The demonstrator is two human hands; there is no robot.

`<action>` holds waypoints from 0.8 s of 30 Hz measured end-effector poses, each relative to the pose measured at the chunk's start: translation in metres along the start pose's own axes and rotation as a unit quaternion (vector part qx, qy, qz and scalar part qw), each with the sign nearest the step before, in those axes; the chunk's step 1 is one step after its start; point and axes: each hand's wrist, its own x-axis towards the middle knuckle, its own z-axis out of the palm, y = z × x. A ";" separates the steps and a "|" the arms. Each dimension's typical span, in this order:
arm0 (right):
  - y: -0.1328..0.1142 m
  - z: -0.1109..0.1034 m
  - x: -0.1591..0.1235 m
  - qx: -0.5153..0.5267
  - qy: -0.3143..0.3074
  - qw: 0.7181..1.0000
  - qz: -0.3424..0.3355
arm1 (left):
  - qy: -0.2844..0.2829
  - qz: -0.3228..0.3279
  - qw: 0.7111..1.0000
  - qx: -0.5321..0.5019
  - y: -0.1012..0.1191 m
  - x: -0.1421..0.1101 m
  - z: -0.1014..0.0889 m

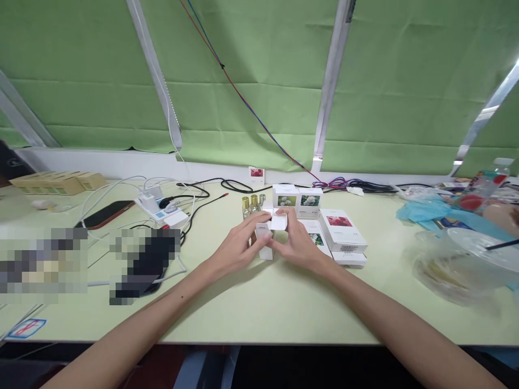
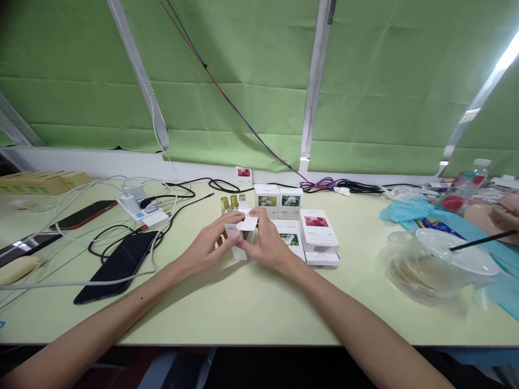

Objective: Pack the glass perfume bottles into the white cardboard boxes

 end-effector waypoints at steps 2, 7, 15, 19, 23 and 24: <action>0.001 0.000 0.000 -0.002 0.002 1.000 -0.005 | 0.000 -0.001 1.000 -0.006 0.000 0.000 0.000; 0.003 0.000 0.000 -0.004 -0.002 1.000 -0.008 | 0.001 0.012 1.000 -0.006 -0.003 -0.001 0.003; 0.002 -0.001 0.000 -0.014 0.001 1.000 0.006 | -0.015 0.003 1.000 -0.004 -0.008 -0.001 0.006; 0.000 -0.001 -0.001 0.001 -0.007 1.000 0.008 | -0.019 0.000 1.000 0.000 -0.006 0.000 0.004; 0.000 -0.001 0.000 0.002 -0.003 1.000 0.002 | -0.015 0.002 1.000 -0.002 -0.006 0.000 0.005; 0.000 -0.001 0.000 0.001 -0.002 1.000 0.000 | -0.015 0.002 1.000 -0.005 -0.006 0.000 0.005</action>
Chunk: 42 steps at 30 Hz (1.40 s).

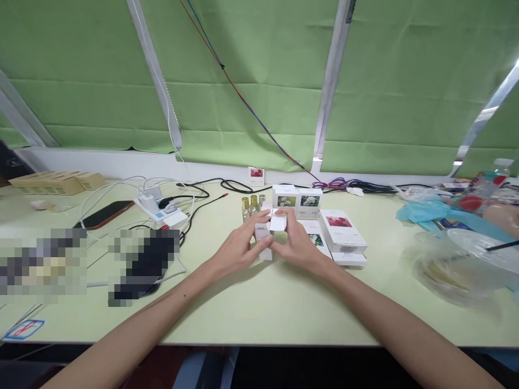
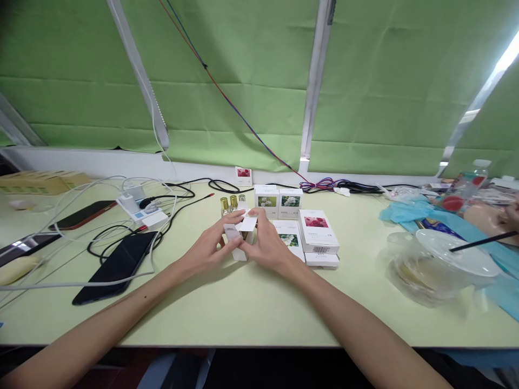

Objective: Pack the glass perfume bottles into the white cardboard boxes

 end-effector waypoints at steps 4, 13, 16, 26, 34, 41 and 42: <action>0.001 0.001 0.001 0.000 0.002 1.000 -0.007 | 0.004 -0.009 1.000 -0.005 0.000 -0.001 0.001; 0.003 0.003 0.000 -0.007 -0.001 1.000 -0.010 | 0.005 -0.015 1.000 -0.019 0.000 -0.003 0.001; 0.002 0.003 0.000 -0.003 -0.001 1.000 -0.010 | 0.006 -0.013 1.000 -0.016 0.000 -0.002 0.002; 0.000 0.003 0.001 0.014 -0.005 1.000 -0.007 | 0.012 0.001 1.000 0.005 0.001 -0.003 0.002; -0.001 0.001 0.000 0.029 -0.012 0.999 -0.008 | 0.027 0.033 0.999 0.016 0.000 -0.003 0.004; -0.002 0.001 0.000 0.027 -0.012 0.999 -0.013 | 0.047 0.023 0.999 -0.014 0.002 -0.004 0.004; -0.002 0.001 0.000 0.020 -0.010 1.000 -0.013 | 0.054 0.023 0.998 -0.018 0.002 -0.003 0.004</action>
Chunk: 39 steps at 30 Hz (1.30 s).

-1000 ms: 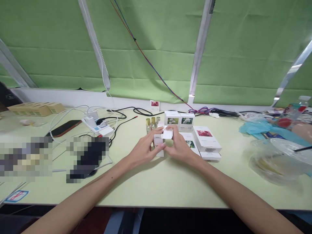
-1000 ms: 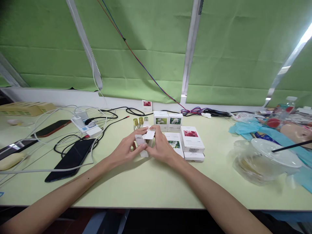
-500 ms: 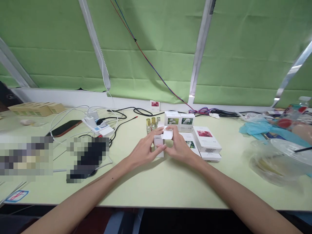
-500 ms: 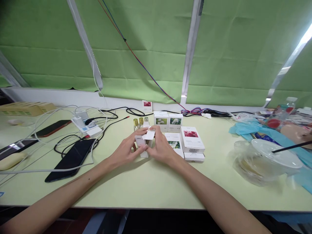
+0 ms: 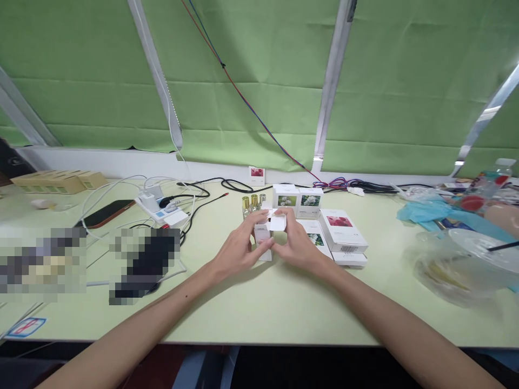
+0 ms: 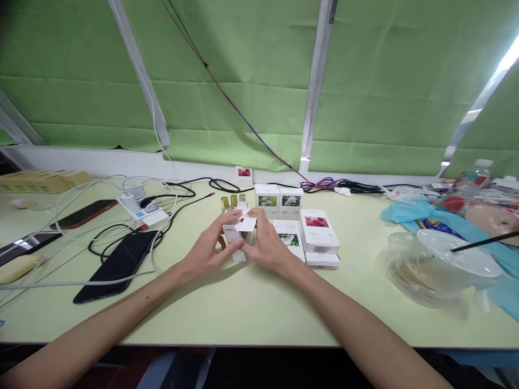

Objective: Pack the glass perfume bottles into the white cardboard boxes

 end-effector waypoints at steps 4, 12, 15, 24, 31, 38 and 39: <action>-0.002 -0.001 -0.001 -0.026 0.003 1.000 0.004 | 0.032 0.010 0.999 -0.015 0.000 0.000 0.000; -0.005 0.000 -0.001 -0.013 0.006 1.000 -0.006 | 0.089 0.036 0.995 -0.037 0.002 0.000 -0.004; -0.006 0.000 -0.001 -0.003 0.005 1.000 -0.016 | 0.091 0.010 0.994 -0.051 0.003 0.001 -0.006; -0.002 -0.002 -0.001 -0.015 -0.007 1.000 0.002 | 0.020 -0.130 0.979 -0.157 0.004 0.006 -0.010; 0.000 -0.003 -0.001 -0.013 -0.016 1.000 0.010 | 0.007 -0.143 0.971 -0.189 0.000 0.006 -0.008; 0.002 -0.004 -0.001 -0.012 -0.028 1.000 0.008 | 0.008 -0.153 0.963 -0.221 -0.003 0.005 -0.006; 0.002 -0.004 -0.001 -0.010 -0.028 1.000 0.007 | 0.007 -0.156 0.961 -0.228 -0.003 0.006 -0.006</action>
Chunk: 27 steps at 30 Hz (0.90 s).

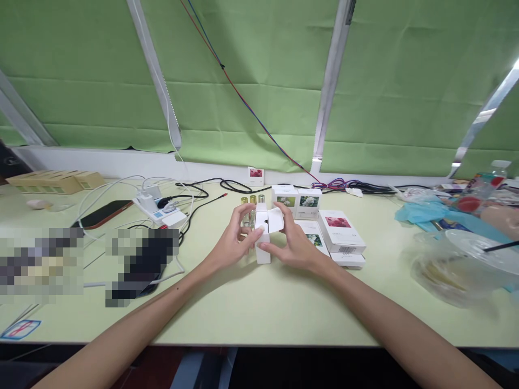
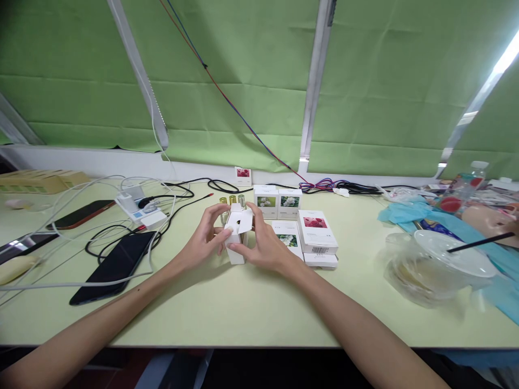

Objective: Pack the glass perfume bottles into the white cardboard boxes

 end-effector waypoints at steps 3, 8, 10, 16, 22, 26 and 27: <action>0.000 0.000 0.000 0.007 -0.005 1.000 0.000 | -0.007 -0.011 1.000 -0.022 0.002 0.001 0.000; -0.001 -0.001 0.000 0.015 -0.012 1.000 -0.004 | -0.030 -0.042 0.998 -0.046 0.001 0.002 0.000; -0.002 -0.001 0.000 0.017 -0.014 1.000 -0.003 | -0.032 -0.048 0.997 -0.044 0.000 0.002 0.000; -0.002 -0.001 0.000 0.016 -0.015 1.000 0.001 | -0.028 -0.039 0.998 -0.040 -0.001 0.002 -0.001; -0.003 -0.001 0.000 -0.001 -0.018 1.000 0.000 | -0.033 -0.031 0.998 -0.043 0.000 0.002 0.000; -0.005 -0.003 -0.001 -0.019 -0.023 1.000 0.007 | -0.033 -0.035 0.998 -0.033 -0.001 0.002 0.000; -0.005 -0.003 -0.001 -0.020 -0.024 0.999 0.008 | -0.033 -0.037 0.998 -0.028 -0.001 0.002 0.000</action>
